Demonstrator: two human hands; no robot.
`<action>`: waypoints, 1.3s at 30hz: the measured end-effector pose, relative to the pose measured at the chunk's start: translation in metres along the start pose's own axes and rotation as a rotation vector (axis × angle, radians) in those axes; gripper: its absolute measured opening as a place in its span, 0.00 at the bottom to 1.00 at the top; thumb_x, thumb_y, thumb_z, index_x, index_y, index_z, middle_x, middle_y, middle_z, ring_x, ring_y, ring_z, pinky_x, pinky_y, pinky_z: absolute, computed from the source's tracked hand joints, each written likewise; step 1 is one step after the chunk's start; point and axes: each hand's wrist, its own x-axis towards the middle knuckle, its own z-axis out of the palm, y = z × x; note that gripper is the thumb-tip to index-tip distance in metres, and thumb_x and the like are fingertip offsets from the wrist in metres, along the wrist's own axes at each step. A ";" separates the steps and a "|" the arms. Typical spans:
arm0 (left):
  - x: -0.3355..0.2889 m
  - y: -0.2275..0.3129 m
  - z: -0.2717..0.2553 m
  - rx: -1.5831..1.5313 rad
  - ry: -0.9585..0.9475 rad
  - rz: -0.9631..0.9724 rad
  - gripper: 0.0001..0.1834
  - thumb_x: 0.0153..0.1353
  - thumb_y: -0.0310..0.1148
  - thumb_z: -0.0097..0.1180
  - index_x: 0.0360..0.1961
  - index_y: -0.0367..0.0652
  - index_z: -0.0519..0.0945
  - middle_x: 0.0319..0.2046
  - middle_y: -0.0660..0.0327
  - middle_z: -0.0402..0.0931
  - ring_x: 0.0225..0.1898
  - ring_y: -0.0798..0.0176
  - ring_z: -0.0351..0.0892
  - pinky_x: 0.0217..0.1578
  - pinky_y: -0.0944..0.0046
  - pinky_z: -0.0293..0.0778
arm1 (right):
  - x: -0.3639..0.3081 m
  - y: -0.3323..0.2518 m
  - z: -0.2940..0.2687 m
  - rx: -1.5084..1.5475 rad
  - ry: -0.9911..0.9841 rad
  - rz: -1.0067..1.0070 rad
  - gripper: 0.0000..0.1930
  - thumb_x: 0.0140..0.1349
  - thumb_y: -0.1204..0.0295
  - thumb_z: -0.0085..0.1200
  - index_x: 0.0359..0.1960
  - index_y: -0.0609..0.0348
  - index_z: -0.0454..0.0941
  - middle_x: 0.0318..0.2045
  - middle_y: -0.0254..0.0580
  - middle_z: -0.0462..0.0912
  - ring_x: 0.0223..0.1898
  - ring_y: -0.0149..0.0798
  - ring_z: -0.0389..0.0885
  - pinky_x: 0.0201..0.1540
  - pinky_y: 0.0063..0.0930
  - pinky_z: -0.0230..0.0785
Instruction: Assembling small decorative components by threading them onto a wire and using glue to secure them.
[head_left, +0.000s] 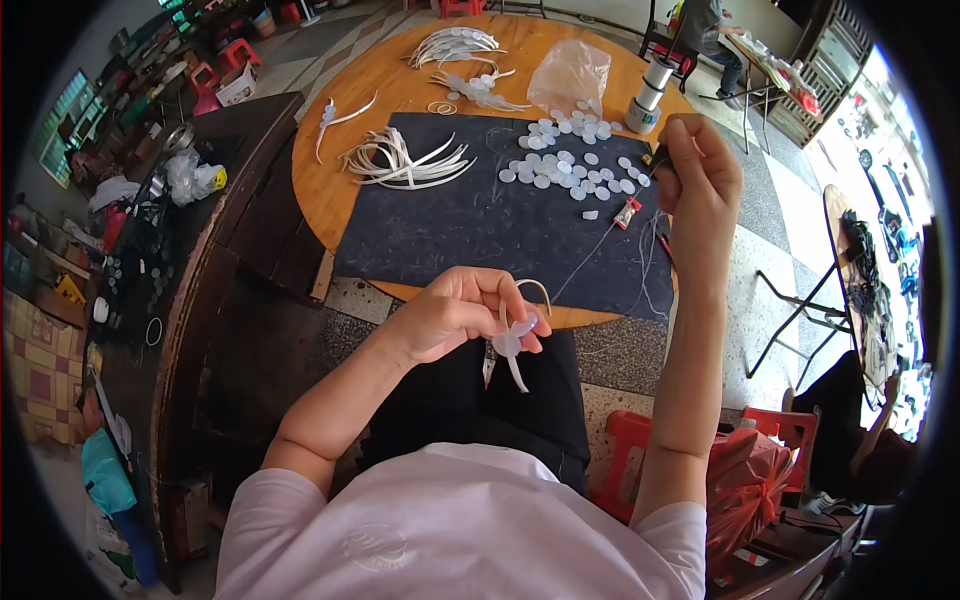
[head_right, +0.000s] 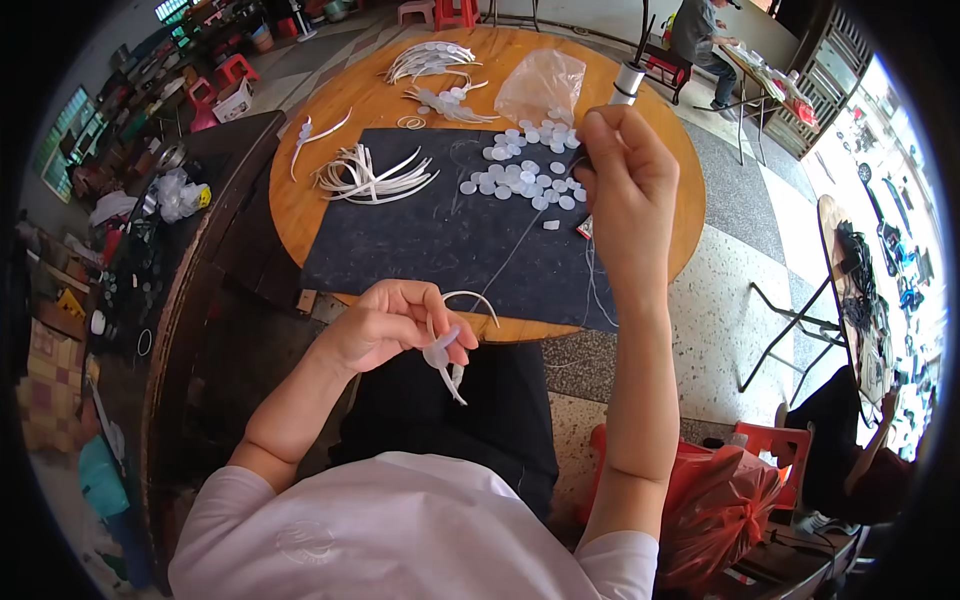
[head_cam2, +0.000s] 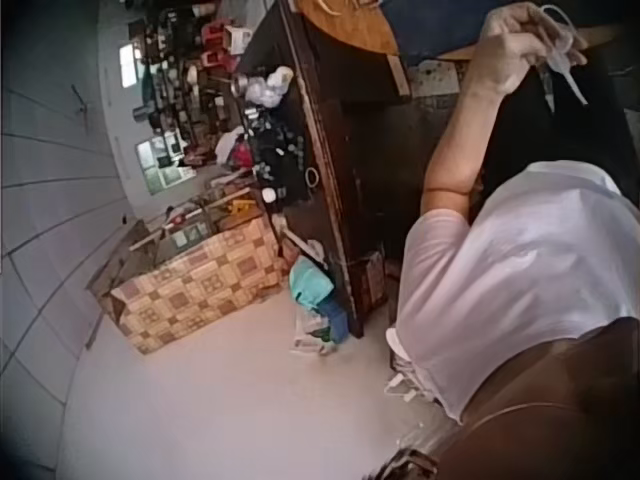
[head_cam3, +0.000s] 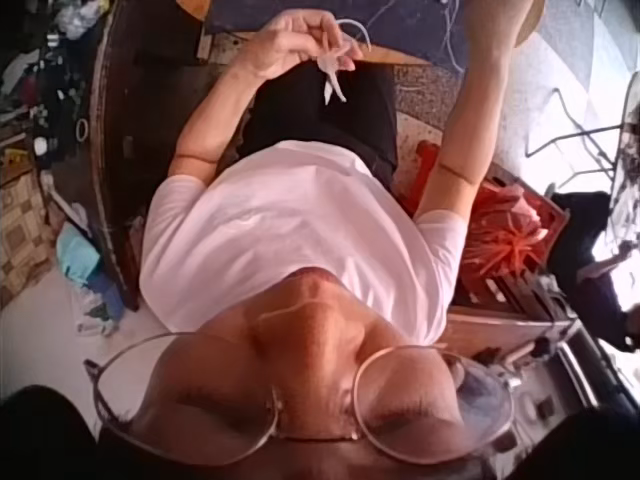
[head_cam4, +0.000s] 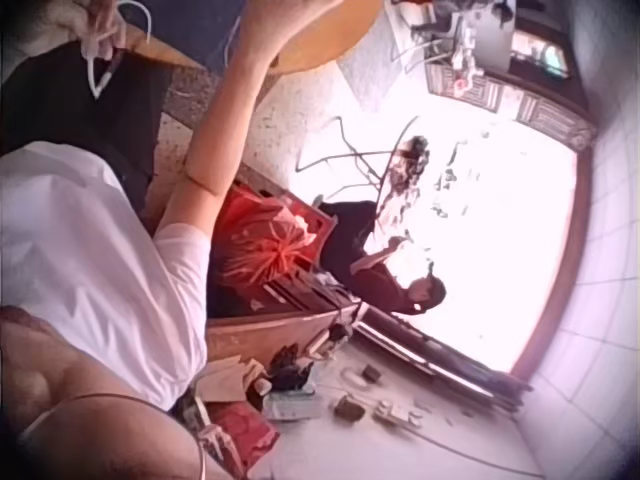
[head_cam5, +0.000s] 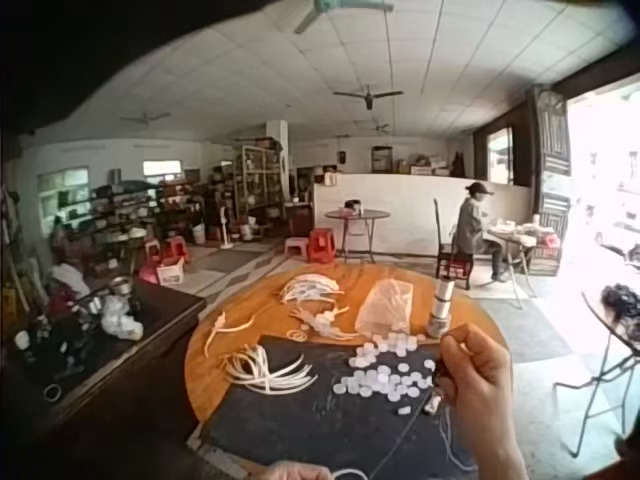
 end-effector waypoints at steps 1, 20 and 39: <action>0.001 0.002 0.001 -0.005 -0.004 0.024 0.14 0.44 0.24 0.47 0.35 0.34 0.77 0.39 0.44 0.77 0.40 0.50 0.79 0.46 0.60 0.71 | -0.001 0.000 0.005 -0.010 -0.006 -0.004 0.07 0.65 0.70 0.47 0.30 0.56 0.75 0.20 0.25 0.71 0.21 0.17 0.66 0.23 0.11 0.61; 0.001 -0.004 0.021 0.440 0.077 0.117 0.16 0.65 0.33 0.42 0.39 0.31 0.77 0.38 0.51 0.78 0.36 0.59 0.80 0.42 0.65 0.73 | 0.031 0.004 0.065 -0.219 0.018 -0.193 0.09 0.61 0.71 0.49 0.28 0.65 0.73 0.16 0.33 0.71 0.19 0.22 0.67 0.23 0.17 0.61; -0.004 -0.022 0.017 0.243 0.295 0.252 0.19 0.63 0.23 0.42 0.55 0.39 0.60 0.43 0.49 0.75 0.40 0.57 0.80 0.42 0.63 0.76 | 0.015 0.011 0.005 -0.100 0.207 -0.016 0.09 0.63 0.71 0.47 0.29 0.63 0.75 0.19 0.28 0.72 0.19 0.16 0.64 0.21 0.11 0.55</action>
